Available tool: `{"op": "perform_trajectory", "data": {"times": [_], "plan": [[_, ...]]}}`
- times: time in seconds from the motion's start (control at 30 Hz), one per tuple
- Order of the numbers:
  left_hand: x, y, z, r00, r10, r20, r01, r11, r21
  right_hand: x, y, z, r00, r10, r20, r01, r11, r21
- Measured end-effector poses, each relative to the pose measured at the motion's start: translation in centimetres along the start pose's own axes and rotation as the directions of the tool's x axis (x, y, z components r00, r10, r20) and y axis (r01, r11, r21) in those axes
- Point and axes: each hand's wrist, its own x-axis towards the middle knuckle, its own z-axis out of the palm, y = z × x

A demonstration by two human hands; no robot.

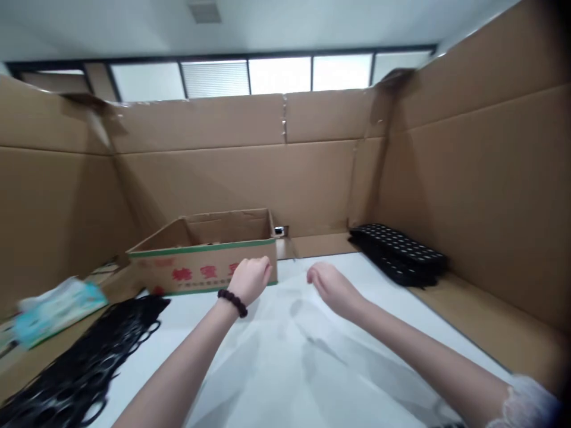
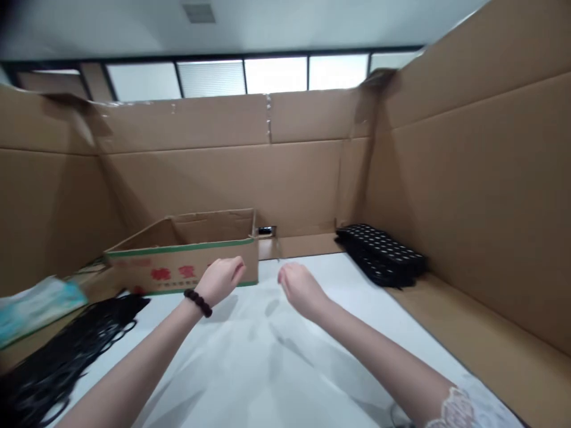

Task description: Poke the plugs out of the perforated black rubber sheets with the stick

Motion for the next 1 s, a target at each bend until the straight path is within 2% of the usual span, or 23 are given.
{"op": "perform_trajectory", "data": {"times": [0.03,0.1,0.17,0.2,0.27,0.37,0.57,0.67,0.83,1.0], "plan": [[0.5,0.9,0.9,0.998,0.054,0.009,-0.054,0.998,-0.019,-0.9,2.3,-1.7,0.993,0.103,-0.058,-0.104,0.994,-0.022],[0.7,2.1,2.6,0.989,0.146,0.029,-0.145,0.988,-0.052,-2.6,6.8,-5.2,0.946,0.286,-0.153,-0.305,0.944,-0.122],[0.2,2.6,4.4,0.970,0.232,0.065,-0.230,0.972,-0.047,-4.1,11.1,-8.3,0.858,0.485,-0.171,-0.514,0.810,-0.281],[-0.2,2.6,5.2,0.958,0.271,0.095,-0.270,0.963,-0.027,-4.7,13.0,-9.5,0.817,0.546,-0.186,-0.576,0.757,-0.307],[-0.8,2.1,6.6,0.946,0.296,0.134,-0.297,0.955,-0.006,-5.6,16.3,-11.1,0.736,0.638,-0.226,-0.674,0.659,-0.335],[-1.3,0.8,7.5,0.954,0.265,0.144,-0.267,0.964,-0.002,-5.9,19.9,-11.5,0.611,0.743,-0.274,-0.784,0.521,-0.337],[-1.6,-2.1,8.2,0.975,0.162,0.153,-0.163,0.987,-0.005,-4.8,23.6,-9.8,0.385,0.845,-0.371,-0.913,0.290,-0.287],[-1.5,-2.7,9.0,0.978,0.122,0.169,-0.120,0.993,-0.020,-4.4,24.8,-9.7,0.294,0.871,-0.395,-0.944,0.201,-0.260],[-1.3,-2.7,10.0,0.978,0.124,0.170,-0.121,0.992,-0.031,-4.1,26.2,-10.4,0.208,0.910,-0.358,-0.961,0.121,-0.251],[-1.5,-2.6,10.0,0.974,0.134,0.183,-0.142,0.989,0.030,-3.5,26.3,-10.6,0.170,0.915,-0.365,-0.960,0.071,-0.269]]}}
